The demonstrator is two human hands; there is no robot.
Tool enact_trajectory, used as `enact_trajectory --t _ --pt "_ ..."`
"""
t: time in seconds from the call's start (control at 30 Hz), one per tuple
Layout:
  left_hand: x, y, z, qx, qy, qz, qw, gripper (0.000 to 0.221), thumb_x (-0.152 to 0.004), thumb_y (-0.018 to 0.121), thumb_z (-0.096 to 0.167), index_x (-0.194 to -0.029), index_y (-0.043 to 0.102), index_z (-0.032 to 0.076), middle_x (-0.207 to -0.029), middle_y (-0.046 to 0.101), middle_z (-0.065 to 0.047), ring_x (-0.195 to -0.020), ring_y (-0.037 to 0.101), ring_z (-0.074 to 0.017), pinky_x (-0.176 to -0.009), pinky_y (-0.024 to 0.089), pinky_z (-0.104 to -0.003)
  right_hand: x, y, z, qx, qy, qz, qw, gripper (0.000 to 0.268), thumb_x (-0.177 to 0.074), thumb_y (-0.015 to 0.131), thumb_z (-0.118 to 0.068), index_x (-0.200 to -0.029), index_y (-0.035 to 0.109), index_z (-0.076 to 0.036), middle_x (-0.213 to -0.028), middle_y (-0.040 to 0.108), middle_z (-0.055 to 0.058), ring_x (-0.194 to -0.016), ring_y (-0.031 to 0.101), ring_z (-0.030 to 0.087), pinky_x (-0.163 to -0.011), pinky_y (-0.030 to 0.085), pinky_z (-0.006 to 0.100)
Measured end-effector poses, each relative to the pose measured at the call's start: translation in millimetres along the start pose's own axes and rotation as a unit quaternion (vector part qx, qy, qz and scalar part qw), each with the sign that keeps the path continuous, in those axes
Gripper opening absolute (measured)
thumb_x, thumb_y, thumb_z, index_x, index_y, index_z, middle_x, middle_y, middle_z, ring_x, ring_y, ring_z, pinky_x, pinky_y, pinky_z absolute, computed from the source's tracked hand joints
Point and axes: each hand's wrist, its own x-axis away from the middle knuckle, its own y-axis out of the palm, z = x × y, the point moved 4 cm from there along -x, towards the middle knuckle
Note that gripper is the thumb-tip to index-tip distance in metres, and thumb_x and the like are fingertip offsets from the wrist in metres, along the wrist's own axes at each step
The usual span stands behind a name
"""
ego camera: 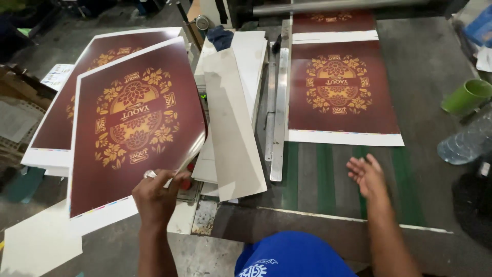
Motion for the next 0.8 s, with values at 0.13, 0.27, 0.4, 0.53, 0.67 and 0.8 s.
enact_trajectory --t 0.13,0.27,0.4,0.53,0.67,0.8 --pt "4.9 6.2 -25.8 0.147 -0.071 0.02 0.986 0.019 -0.103 0.07 0.024 -0.095 0.075 0.007 -0.08 0.07 -0.004 -0.063 0.062 -0.0105 -0.057 0.046 -0.032 46.1 18.3 30.5 0.007 0.017 -0.039 0.999 0.066 -0.102 0.057 -0.015 -0.161 0.027 -0.008 -0.125 0.069 0.02 -0.103 0.071 0.027 -0.075 0.058 0.039" --pt "22.8 25.5 -51.5 0.395 -0.196 0.148 0.885 0.043 -0.115 0.064 0.03 -0.081 0.058 0.005 -0.07 0.045 0.006 -0.065 0.035 -0.0046 -0.059 0.026 -0.026 100.6 79.1 17.1 0.009 0.049 -0.111 0.993 0.058 -0.102 0.055 -0.015 -0.156 0.039 -0.006 -0.123 0.071 0.018 -0.103 0.071 0.025 -0.074 0.057 0.036" --pt "15.8 31.2 -35.0 0.596 -0.207 0.26 0.732 0.044 -0.12 0.063 0.022 -0.082 0.054 0.003 -0.076 0.05 0.002 -0.07 0.041 -0.0073 -0.066 0.031 -0.029 147.6 147.5 -23.8 0.033 0.023 -0.18 0.983 0.049 -0.101 0.055 -0.015 -0.149 0.049 -0.004 -0.121 0.072 0.016 -0.101 0.071 0.022 -0.073 0.056 0.032" --pt "41.8 48.0 -4.8 0.315 -0.224 0.332 0.86 0.047 -0.118 0.058 0.026 -0.075 0.044 0.01 -0.063 0.037 0.005 -0.053 0.027 -0.0054 -0.051 0.021 -0.023 187.9 188.1 -46.6 0.027 -0.084 -0.205 0.975 0.044 -0.104 0.057 -0.015 -0.146 0.055 -0.002 -0.118 0.073 0.016 -0.097 0.071 0.02 -0.073 0.055 0.031" --pt "51.6 82.7 76.0 0.126 0.026 0.16 0.979 0.011 -0.089 0.066 0.01 -0.097 0.066 0.004 -0.071 0.057 -0.01 -0.057 0.056 -0.0245 -0.053 0.044 -0.039 235.4 241.8 -62.7 0.159 -0.187 -0.305 0.92 0.049 -0.1 0.064 -0.017 -0.146 0.053 -0.003 -0.119 0.074 0.017 -0.1 0.071 0.022 -0.08 0.056 0.034" --pt "43.6 119.7 159.1 0.392 0.025 -0.081 0.916 0.024 -0.096 0.071 0.011 -0.116 0.068 -0.002 -0.123 0.069 -0.024 -0.103 0.074 -0.0345 -0.083 0.062 -0.041 196.5 226.0 40.1 0.371 -0.206 -0.389 0.817 0.053 -0.089 0.071 -0.019 -0.136 0.051 -0.004 -0.124 0.066 0.014 -0.112 0.062 0.024 -0.092 0.053 0.038"
